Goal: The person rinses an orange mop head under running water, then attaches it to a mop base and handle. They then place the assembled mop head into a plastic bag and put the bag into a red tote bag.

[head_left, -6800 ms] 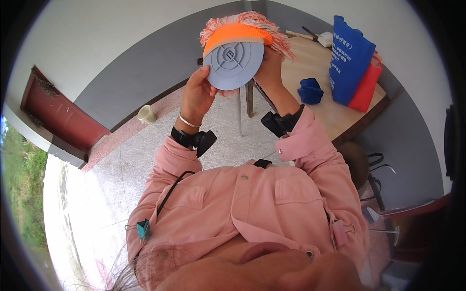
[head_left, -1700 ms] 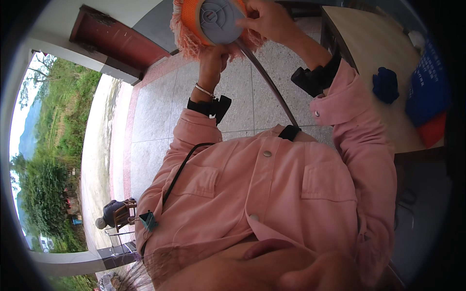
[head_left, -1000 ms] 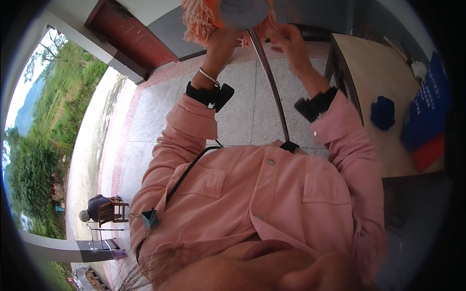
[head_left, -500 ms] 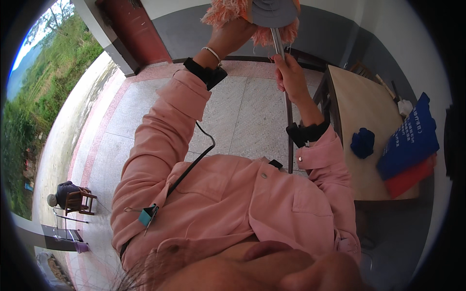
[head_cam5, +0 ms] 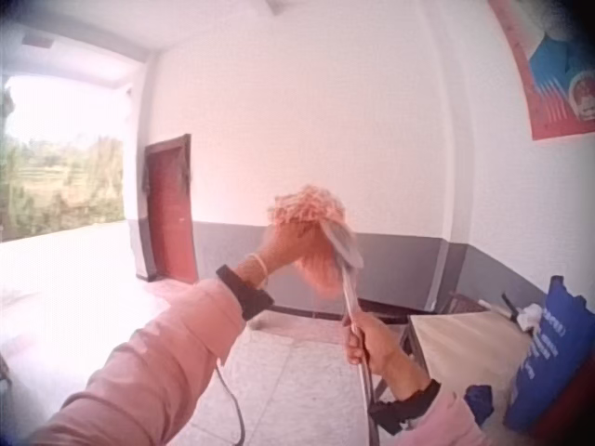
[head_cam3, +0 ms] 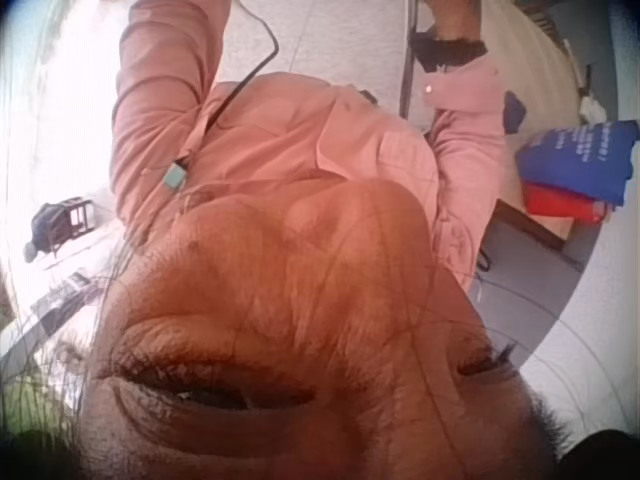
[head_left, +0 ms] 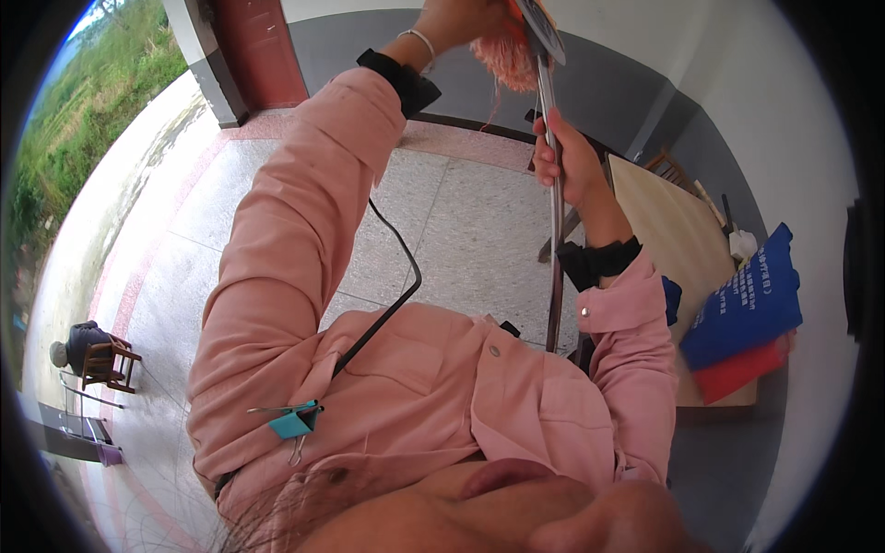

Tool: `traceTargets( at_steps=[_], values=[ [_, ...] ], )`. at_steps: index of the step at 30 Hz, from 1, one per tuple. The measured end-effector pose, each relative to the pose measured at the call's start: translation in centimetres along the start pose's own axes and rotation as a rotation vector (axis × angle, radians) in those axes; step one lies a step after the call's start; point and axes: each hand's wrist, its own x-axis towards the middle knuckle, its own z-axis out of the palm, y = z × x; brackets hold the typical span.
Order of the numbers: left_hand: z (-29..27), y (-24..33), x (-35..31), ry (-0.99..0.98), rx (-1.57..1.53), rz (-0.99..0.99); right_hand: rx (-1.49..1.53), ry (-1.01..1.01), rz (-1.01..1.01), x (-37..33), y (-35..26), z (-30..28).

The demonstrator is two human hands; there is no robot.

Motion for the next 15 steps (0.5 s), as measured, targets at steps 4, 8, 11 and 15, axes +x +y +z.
traceTargets(
  at_steps=[4,8,11,15],
  values=[
    [-1.0,-4.2,0.5,-0.440,-0.173,-0.345,-0.015,-0.081,0.019,-1.4,2.5,-0.7],
    [-0.5,-6.1,-1.7,-0.400,-0.548,-0.416,-0.074,-0.087,-0.025,-2.1,4.3,-2.0],
    [2.0,-6.9,-3.8,-0.449,-0.615,-0.337,-0.150,-0.031,-0.059,-1.6,6.3,-2.3],
    [4.2,-8.5,-5.4,-0.446,-0.195,0.373,-0.330,0.113,-0.137,-1.2,9.5,-2.5]
  ],
)
